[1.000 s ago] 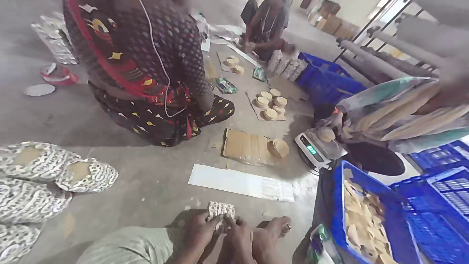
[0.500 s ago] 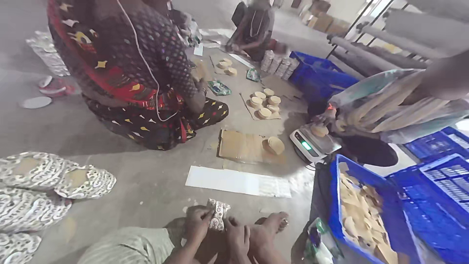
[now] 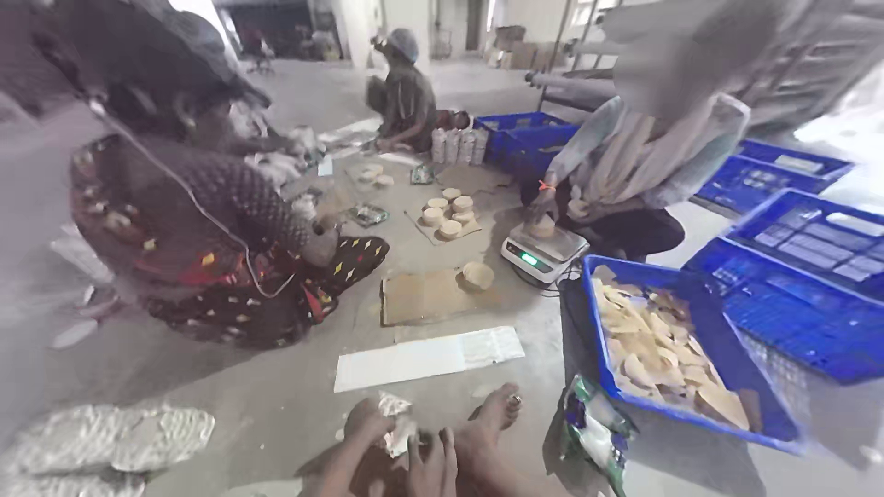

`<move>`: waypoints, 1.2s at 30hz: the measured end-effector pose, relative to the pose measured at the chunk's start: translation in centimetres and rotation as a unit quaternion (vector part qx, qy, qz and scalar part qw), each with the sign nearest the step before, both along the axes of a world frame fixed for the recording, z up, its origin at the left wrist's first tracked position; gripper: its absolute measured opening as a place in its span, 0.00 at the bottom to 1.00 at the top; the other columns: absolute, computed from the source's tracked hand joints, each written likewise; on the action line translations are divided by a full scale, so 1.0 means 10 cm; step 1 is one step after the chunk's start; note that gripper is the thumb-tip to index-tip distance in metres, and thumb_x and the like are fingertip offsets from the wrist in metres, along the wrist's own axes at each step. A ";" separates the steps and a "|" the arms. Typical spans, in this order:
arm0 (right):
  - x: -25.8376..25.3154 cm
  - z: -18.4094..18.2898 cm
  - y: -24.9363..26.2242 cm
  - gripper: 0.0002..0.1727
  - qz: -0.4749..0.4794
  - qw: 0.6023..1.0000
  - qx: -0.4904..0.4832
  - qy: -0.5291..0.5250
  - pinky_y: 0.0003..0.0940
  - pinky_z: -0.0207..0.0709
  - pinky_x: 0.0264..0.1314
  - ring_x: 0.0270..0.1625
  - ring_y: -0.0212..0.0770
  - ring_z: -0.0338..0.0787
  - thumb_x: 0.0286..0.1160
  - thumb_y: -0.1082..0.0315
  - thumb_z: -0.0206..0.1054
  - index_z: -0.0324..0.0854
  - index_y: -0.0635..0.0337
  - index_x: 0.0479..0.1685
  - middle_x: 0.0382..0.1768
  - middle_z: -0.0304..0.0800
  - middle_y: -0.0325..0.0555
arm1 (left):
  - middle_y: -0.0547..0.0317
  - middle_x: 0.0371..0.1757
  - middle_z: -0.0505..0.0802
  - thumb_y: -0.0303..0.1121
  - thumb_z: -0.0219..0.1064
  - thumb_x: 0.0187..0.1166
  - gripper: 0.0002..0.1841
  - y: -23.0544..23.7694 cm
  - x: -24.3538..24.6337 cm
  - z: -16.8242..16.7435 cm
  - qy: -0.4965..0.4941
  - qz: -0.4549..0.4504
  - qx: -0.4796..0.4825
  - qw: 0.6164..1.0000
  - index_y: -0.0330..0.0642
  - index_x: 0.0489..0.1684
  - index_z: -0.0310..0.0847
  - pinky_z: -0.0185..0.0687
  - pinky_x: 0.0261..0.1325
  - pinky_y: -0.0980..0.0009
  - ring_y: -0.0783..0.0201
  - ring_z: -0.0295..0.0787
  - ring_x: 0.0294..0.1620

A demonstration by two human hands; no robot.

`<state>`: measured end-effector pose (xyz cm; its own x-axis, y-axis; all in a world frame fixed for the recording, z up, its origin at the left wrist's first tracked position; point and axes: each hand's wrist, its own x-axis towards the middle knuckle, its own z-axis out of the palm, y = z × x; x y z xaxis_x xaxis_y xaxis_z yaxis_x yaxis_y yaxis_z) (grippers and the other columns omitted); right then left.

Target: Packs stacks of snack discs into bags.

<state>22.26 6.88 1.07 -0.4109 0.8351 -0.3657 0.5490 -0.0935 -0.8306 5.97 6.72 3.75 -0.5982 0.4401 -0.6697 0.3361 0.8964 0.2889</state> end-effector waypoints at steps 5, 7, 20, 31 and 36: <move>-0.14 0.31 -0.19 0.38 -0.153 0.929 -0.214 0.260 0.47 0.79 0.70 0.67 0.54 0.85 0.78 0.64 0.73 0.59 0.76 0.82 0.70 0.79 0.69 | 0.44 0.46 0.85 0.29 0.64 0.85 0.16 -0.23 0.60 0.17 -0.159 0.435 0.436 0.772 0.27 0.64 0.73 0.81 0.49 0.60 0.58 0.81 0.42; -0.19 0.59 -0.16 0.26 -0.182 0.897 -0.223 0.335 0.40 0.82 0.59 0.54 0.44 0.87 0.78 0.72 0.70 0.69 0.75 0.71 0.57 0.84 0.62 | 0.54 0.34 0.86 0.33 0.64 0.86 0.12 -0.20 0.88 0.36 -0.142 0.449 0.492 0.732 0.30 0.54 0.76 0.83 0.38 0.68 0.67 0.83 0.31; -0.04 1.28 -0.10 0.10 -0.146 0.919 0.158 0.331 0.29 0.87 0.51 0.41 0.35 0.94 0.73 0.71 0.71 0.93 0.67 0.46 0.41 0.96 0.51 | 0.68 0.35 0.93 0.16 0.69 0.70 0.08 -0.23 1.33 1.13 0.013 0.326 0.740 0.589 0.26 0.44 0.80 0.87 0.52 0.83 0.85 0.90 0.41; 0.14 1.71 0.15 0.08 -0.233 0.830 0.148 0.484 0.15 0.76 0.27 0.20 0.20 0.81 0.54 0.79 0.80 0.84 0.63 0.22 0.18 0.86 0.32 | 0.65 0.41 0.91 0.21 0.60 0.79 0.06 -0.58 1.64 1.47 -0.173 0.322 0.707 0.605 0.33 0.49 0.76 0.86 0.59 0.76 0.78 0.89 0.47; 0.23 1.71 -0.12 0.10 -0.097 0.784 0.587 0.177 0.35 0.88 0.43 0.38 0.47 0.95 0.63 0.73 0.72 0.96 0.61 0.41 0.36 0.95 0.53 | 0.67 0.38 0.92 0.21 0.59 0.80 0.06 -0.63 1.43 1.46 -0.182 0.327 0.703 0.605 0.34 0.49 0.76 0.87 0.54 0.75 0.78 0.90 0.43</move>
<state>24.51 5.67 18.17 -0.1372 0.5710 0.8094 0.3348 0.7958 -0.5046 20.31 0.41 18.35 -0.8777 0.4767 -0.0493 -0.2740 -0.4146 0.8678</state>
